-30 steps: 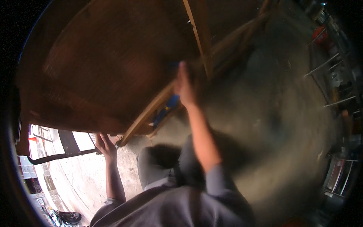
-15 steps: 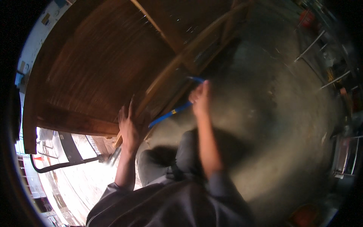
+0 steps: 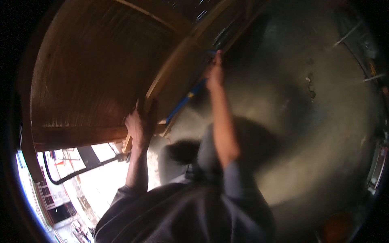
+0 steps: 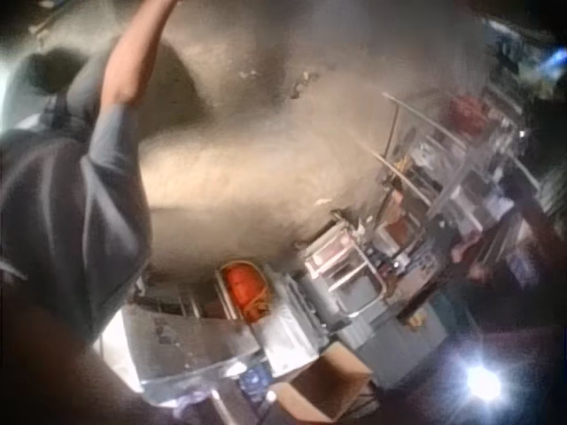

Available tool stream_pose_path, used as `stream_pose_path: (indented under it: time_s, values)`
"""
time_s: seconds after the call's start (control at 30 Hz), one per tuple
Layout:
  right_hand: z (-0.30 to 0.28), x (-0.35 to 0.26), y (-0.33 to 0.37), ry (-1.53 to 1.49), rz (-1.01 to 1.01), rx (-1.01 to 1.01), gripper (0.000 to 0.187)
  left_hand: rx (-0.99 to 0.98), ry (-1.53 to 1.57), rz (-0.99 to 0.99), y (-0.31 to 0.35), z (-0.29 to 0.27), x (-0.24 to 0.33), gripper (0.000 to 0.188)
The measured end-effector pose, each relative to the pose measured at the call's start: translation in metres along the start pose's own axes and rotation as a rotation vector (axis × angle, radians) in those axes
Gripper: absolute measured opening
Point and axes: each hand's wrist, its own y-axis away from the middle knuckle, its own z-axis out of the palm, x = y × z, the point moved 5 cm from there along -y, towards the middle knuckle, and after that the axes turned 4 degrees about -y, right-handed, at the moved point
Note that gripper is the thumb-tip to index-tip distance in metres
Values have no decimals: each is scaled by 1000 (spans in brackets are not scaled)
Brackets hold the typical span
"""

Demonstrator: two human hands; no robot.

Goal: The person uses a blue crowbar to pry apart a wooden frame wrapped in plastic. They work on multiple joints, remove several wooden slats, and eventually separate the frame into pieces.

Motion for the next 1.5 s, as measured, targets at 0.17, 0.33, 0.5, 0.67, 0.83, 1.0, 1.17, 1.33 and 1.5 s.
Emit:
stream_pose_path:
  time_s: [0.17, 0.33, 0.5, 0.67, 0.83, 1.0, 1.17, 1.33, 1.5]
  values:
    - [-20, -26, 77, -192, 64, -372, 48, 32, 147, 112, 5, -7, -2, 32]
    - [-13, -8, 178, 155, 58, -925, 43, 579, 410, 349, 59, -41, -29, 42]
    - [45, 33, 294, 553, 85, -1510, 25, 1006, 802, -28, 156, -58, -131, 49]
    - [83, 58, 357, 683, -307, -1336, 23, 636, 1107, -261, 210, -43, -205, 62]
    - [33, 53, 351, 439, -300, -1161, 30, 228, 1079, -485, 249, 15, -196, 40]
    - [-18, 9, 313, 259, -449, -869, 45, 184, 768, 168, 210, 63, -85, 60]
    - [-55, -28, 238, 50, -324, -516, 53, 44, 674, 330, 136, 128, -33, 54]
    - [-37, -41, 151, 61, -162, -368, 55, -111, 595, 293, 101, 176, 1, 48]
    - [-14, -20, 67, 11, 39, -256, 58, -91, 469, 223, 82, 197, 11, 63]
